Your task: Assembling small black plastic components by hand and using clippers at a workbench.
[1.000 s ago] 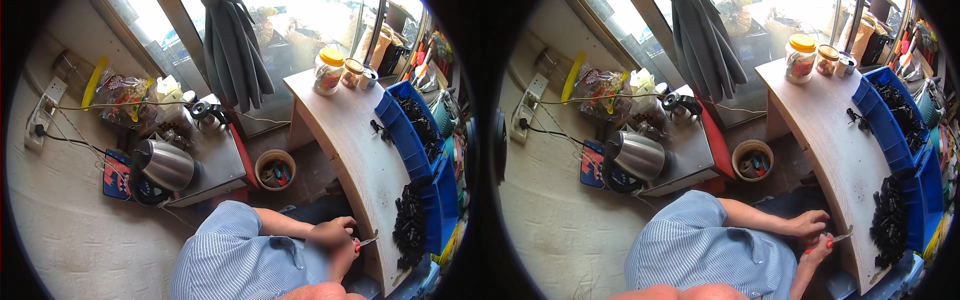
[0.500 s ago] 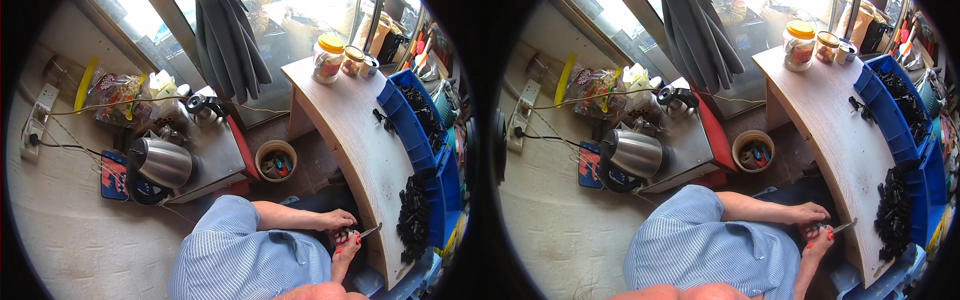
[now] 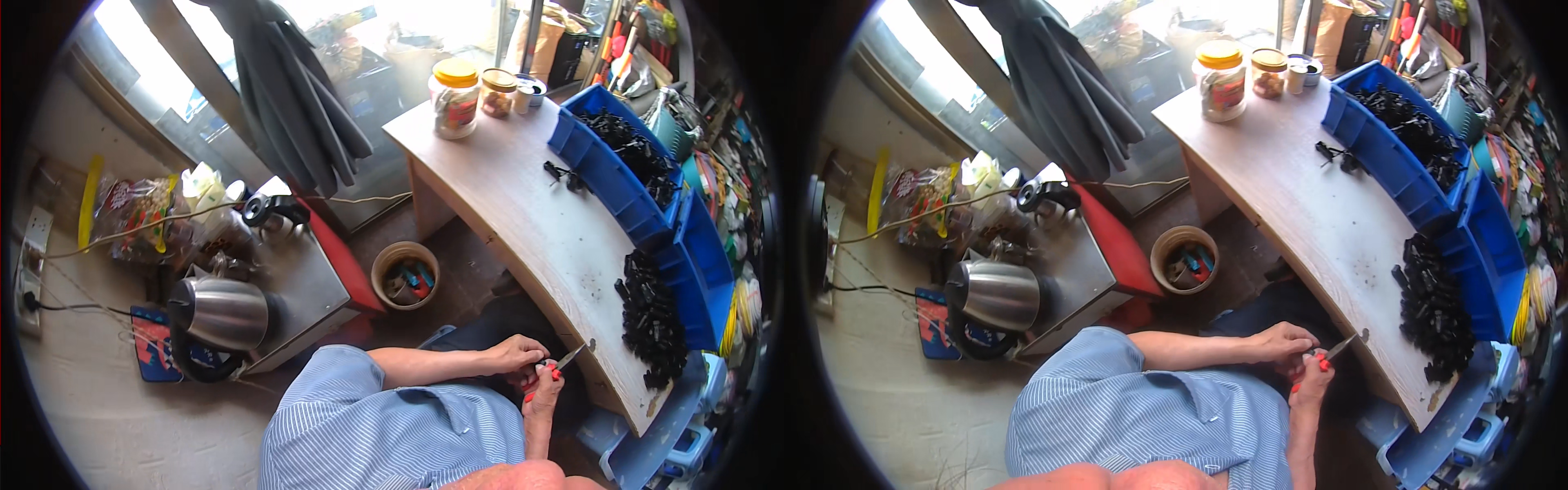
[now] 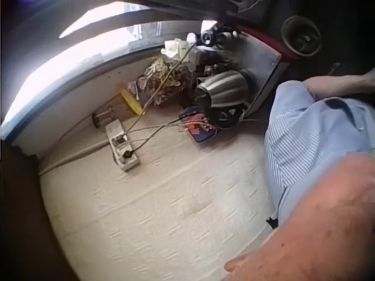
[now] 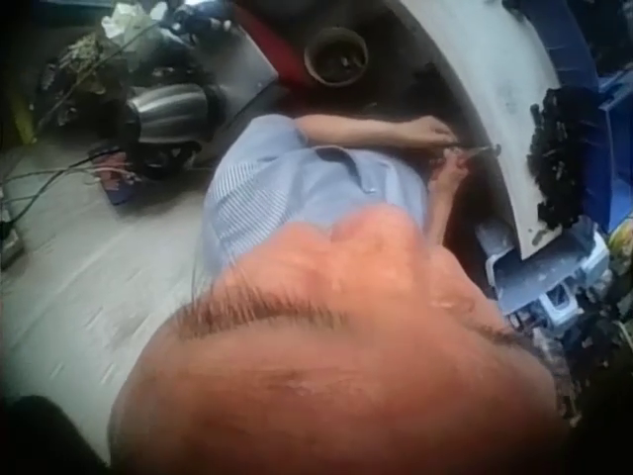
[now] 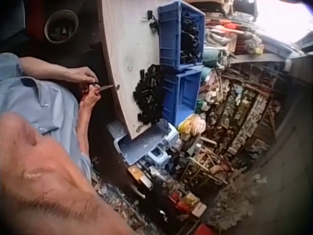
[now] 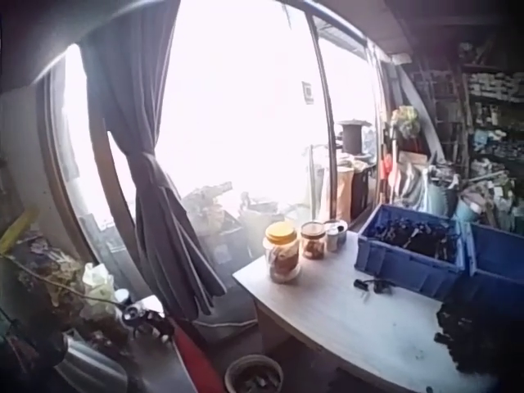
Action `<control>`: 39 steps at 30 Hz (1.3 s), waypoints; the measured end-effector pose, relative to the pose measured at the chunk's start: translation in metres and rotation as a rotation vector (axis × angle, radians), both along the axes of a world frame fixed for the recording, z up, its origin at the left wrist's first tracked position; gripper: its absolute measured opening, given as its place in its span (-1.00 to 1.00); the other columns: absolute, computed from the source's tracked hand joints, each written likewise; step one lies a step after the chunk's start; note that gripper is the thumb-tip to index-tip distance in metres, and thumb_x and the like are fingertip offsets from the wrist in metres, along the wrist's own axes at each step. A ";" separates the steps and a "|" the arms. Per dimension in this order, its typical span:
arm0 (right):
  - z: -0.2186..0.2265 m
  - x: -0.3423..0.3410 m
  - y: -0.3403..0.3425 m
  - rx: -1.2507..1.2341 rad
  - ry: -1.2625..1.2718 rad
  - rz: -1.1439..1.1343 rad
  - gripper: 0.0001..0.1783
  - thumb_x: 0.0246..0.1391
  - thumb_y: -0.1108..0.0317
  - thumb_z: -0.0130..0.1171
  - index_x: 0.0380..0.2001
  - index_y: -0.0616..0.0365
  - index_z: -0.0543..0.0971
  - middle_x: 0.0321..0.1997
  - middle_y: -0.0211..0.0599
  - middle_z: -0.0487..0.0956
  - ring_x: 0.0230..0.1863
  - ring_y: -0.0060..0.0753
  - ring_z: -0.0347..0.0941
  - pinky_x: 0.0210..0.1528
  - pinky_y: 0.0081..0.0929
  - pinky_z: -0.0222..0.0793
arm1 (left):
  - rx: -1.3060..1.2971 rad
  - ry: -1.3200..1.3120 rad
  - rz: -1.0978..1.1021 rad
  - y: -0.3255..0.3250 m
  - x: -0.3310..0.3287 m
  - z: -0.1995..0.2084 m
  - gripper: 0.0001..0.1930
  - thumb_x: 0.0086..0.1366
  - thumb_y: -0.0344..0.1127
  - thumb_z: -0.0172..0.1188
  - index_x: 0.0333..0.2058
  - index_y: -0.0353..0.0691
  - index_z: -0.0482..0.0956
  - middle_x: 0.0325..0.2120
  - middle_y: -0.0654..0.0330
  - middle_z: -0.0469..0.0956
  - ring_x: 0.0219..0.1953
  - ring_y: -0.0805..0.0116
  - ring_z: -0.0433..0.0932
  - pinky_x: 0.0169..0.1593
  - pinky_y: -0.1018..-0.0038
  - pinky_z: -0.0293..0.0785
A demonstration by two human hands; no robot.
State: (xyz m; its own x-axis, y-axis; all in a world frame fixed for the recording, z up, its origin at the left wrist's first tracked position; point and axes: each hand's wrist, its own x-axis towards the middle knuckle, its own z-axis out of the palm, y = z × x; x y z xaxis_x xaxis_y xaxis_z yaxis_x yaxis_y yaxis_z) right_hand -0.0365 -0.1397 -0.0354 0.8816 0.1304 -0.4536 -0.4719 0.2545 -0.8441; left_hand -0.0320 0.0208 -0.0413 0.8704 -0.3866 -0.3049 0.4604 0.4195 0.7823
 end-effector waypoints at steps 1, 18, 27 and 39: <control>-0.004 0.000 -0.002 0.000 -0.010 -0.019 -0.94 0.11 0.38 0.08 -0.42 0.06 0.44 -0.56 -0.46 0.42 -0.60 -0.54 0.38 -0.56 -0.58 0.34 | 0.143 -0.068 -0.012 0.000 0.000 0.004 -0.59 0.47 -0.10 -0.02 0.02 -0.32 0.56 -0.43 0.17 0.63 -0.46 0.46 0.61 -0.39 0.56 0.55; 0.021 -0.003 0.012 0.013 0.028 -0.054 -0.90 0.04 0.43 0.10 -0.35 0.09 0.40 -0.58 -0.47 0.37 -0.62 -0.60 0.30 -0.58 -0.62 0.28 | 0.044 0.350 0.074 -0.009 0.008 0.017 -0.83 0.20 -0.27 0.14 -0.37 -0.27 0.51 -0.67 0.15 0.55 -0.73 0.33 0.52 -0.70 0.43 0.37; 0.018 -0.010 0.011 -0.078 -0.004 -0.042 -0.89 0.07 0.42 0.10 -0.47 0.04 0.38 -0.63 -0.51 0.34 -0.65 -0.62 0.27 -0.63 -0.61 0.23 | -0.018 0.417 0.079 -0.017 0.005 -0.003 -0.87 0.18 -0.29 0.14 -0.40 -0.23 0.50 -0.74 0.20 0.43 -0.76 0.36 0.42 -0.68 0.43 0.37; 0.017 0.011 -0.002 0.100 -0.028 -0.099 -0.87 0.12 0.33 0.13 -0.33 0.05 0.39 -0.55 -0.48 0.34 -0.58 -0.58 0.31 -0.51 -0.58 0.29 | 0.054 -0.236 -0.119 0.023 0.004 0.026 -0.60 0.45 -0.23 0.03 0.14 -0.35 0.43 -0.30 0.20 0.62 -0.31 0.53 0.56 -0.26 0.58 0.50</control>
